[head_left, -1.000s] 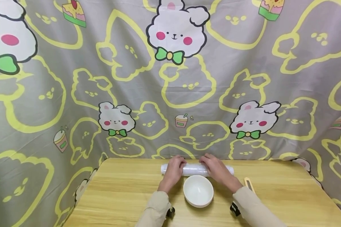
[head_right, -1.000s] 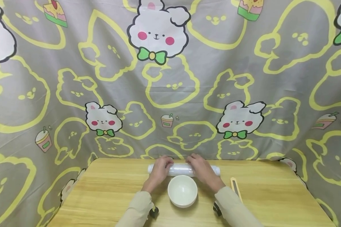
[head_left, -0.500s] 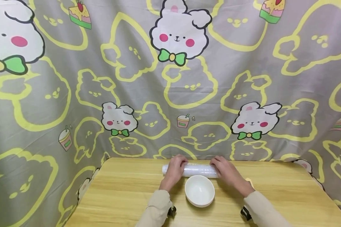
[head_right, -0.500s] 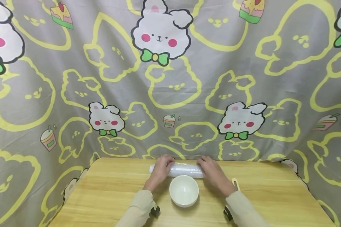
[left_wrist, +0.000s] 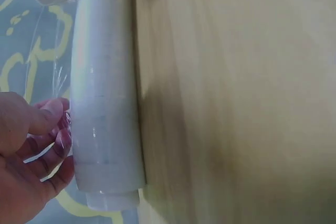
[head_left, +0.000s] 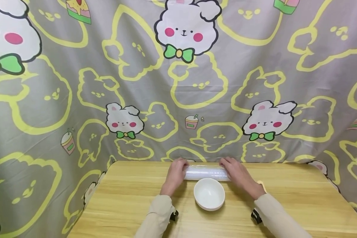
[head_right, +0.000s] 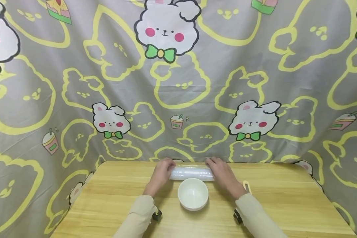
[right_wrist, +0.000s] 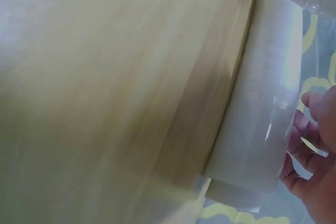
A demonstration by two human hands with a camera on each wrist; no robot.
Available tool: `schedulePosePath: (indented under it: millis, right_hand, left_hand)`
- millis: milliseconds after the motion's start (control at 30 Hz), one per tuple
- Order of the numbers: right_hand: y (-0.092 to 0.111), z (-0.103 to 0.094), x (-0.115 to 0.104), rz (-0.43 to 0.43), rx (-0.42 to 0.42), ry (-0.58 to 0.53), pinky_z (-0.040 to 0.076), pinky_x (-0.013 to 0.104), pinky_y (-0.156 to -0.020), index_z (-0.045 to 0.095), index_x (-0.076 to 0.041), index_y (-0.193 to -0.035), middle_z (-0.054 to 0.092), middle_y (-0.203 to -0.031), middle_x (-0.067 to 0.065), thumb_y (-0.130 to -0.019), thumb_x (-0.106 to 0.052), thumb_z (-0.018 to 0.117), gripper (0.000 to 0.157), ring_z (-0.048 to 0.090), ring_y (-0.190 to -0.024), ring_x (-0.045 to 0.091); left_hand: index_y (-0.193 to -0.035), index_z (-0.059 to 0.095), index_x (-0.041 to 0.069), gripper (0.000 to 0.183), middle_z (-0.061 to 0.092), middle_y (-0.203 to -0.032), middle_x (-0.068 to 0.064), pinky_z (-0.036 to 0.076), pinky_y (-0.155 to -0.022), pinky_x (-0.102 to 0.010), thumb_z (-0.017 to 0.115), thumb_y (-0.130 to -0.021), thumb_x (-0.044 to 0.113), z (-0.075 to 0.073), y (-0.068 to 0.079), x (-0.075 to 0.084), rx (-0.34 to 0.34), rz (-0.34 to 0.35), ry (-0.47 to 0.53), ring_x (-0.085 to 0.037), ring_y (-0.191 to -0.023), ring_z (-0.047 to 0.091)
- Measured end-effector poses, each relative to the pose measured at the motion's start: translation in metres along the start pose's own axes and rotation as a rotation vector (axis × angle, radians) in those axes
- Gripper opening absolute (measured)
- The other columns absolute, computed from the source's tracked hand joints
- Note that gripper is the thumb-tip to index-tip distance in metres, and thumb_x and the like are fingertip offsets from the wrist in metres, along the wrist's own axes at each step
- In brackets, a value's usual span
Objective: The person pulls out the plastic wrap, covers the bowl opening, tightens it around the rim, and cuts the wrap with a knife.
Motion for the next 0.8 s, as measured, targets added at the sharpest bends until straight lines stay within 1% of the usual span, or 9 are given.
schedulePosePath:
  millis: [67,167,267,333,433,500,567,667,800]
  right_hand:
    - [0.004,-0.003,0.000,-0.002,-0.004,-0.017,0.057,0.045,-0.075,0.069,-0.006,-0.112,0.068,-0.102,0.009,-0.096,-0.008,0.071,0.016,0.063,-0.090,0.028]
    - [0.012,-0.009,-0.001,-0.035,-0.004,-0.038,0.055,0.045,-0.076,0.070,-0.004,-0.115,0.067,-0.103,0.009,-0.092,-0.010,0.076,0.024,0.060,-0.091,0.027]
    - [0.018,-0.014,-0.001,-0.051,0.006,-0.046,0.051,0.042,-0.072,0.071,-0.005,-0.108,0.063,-0.098,0.005,-0.089,-0.005,0.077,0.019,0.055,-0.087,0.023]
    - [0.021,-0.017,0.003,-0.037,0.018,-0.048,0.052,0.041,-0.072,0.072,-0.006,-0.103,0.062,-0.096,0.003,-0.089,0.001,0.075,0.016,0.055,-0.086,0.021]
    - [0.021,-0.019,0.010,0.000,0.022,-0.051,0.055,0.039,-0.072,0.072,-0.006,-0.097,0.062,-0.093,0.002,-0.088,0.006,0.073,0.016,0.058,-0.085,0.019]
    - [0.021,-0.020,0.014,0.010,0.022,-0.045,0.057,0.039,-0.071,0.072,-0.006,-0.095,0.063,-0.092,0.001,-0.089,0.005,0.073,0.012,0.060,-0.084,0.019]
    - [0.021,-0.022,0.017,0.014,0.030,-0.045,0.057,0.038,-0.069,0.072,-0.007,-0.094,0.063,-0.090,0.001,-0.090,0.002,0.073,0.010,0.060,-0.082,0.017]
    - [0.022,-0.022,0.020,0.021,0.033,-0.050,0.055,0.037,-0.067,0.070,-0.009,-0.094,0.063,-0.088,-0.001,-0.094,-0.003,0.071,0.006,0.059,-0.079,0.015]
    - [0.021,-0.022,0.025,0.052,0.030,-0.082,0.057,0.038,-0.068,0.069,-0.009,-0.094,0.064,-0.088,-0.001,-0.095,-0.004,0.071,0.005,0.061,-0.079,0.016]
  left_hand:
    - [-0.089,0.076,0.006,0.015,0.069,-0.086,-0.005,0.058,-0.079,-0.034,0.073,-0.087,-0.008,0.000,-0.002,0.000,0.000,-0.001,0.017,-0.022,-0.086,0.065]
    - [-0.088,0.076,0.005,0.015,0.068,-0.084,-0.005,0.058,-0.077,-0.032,0.073,-0.086,-0.010,0.000,-0.004,0.001,0.012,0.006,0.025,-0.022,-0.083,0.066]
    - [-0.087,0.076,0.003,0.014,0.067,-0.082,-0.005,0.058,-0.075,-0.030,0.074,-0.085,-0.010,-0.001,-0.004,0.000,0.025,0.012,0.031,-0.021,-0.082,0.065]
    - [-0.089,0.077,0.002,0.013,0.067,-0.083,-0.005,0.058,-0.076,-0.031,0.074,-0.085,-0.010,-0.001,-0.004,-0.001,0.025,0.015,0.028,-0.022,-0.083,0.065]
    - [-0.091,0.077,0.002,0.012,0.069,-0.087,-0.006,0.058,-0.081,-0.035,0.076,-0.084,-0.008,-0.001,-0.001,-0.003,0.020,0.015,0.004,-0.024,-0.087,0.066]
    - [-0.090,0.077,0.003,0.010,0.068,-0.087,-0.005,0.057,-0.082,-0.037,0.077,-0.084,-0.006,-0.001,0.001,-0.004,0.010,0.021,-0.017,-0.025,-0.087,0.065]
    - [-0.087,0.076,0.005,0.009,0.068,-0.086,-0.004,0.057,-0.080,-0.036,0.078,-0.085,-0.003,-0.003,0.003,-0.007,-0.001,0.023,-0.023,-0.024,-0.086,0.065]
    - [-0.085,0.075,0.007,0.008,0.068,-0.083,-0.003,0.058,-0.075,-0.033,0.076,-0.089,0.000,-0.006,0.001,-0.009,-0.012,0.017,-0.005,-0.020,-0.081,0.066]
    - [-0.084,0.074,0.006,0.009,0.069,-0.082,-0.003,0.058,-0.072,-0.031,0.075,-0.091,0.002,-0.008,-0.001,-0.011,-0.016,0.011,0.035,-0.018,-0.079,0.066]
Point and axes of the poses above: each hand's wrist, its own y-axis away from the middle knuckle, its own z-axis out of the palm, x = y × z, the point moved 9 cm from there along -y, towards the middle knuckle
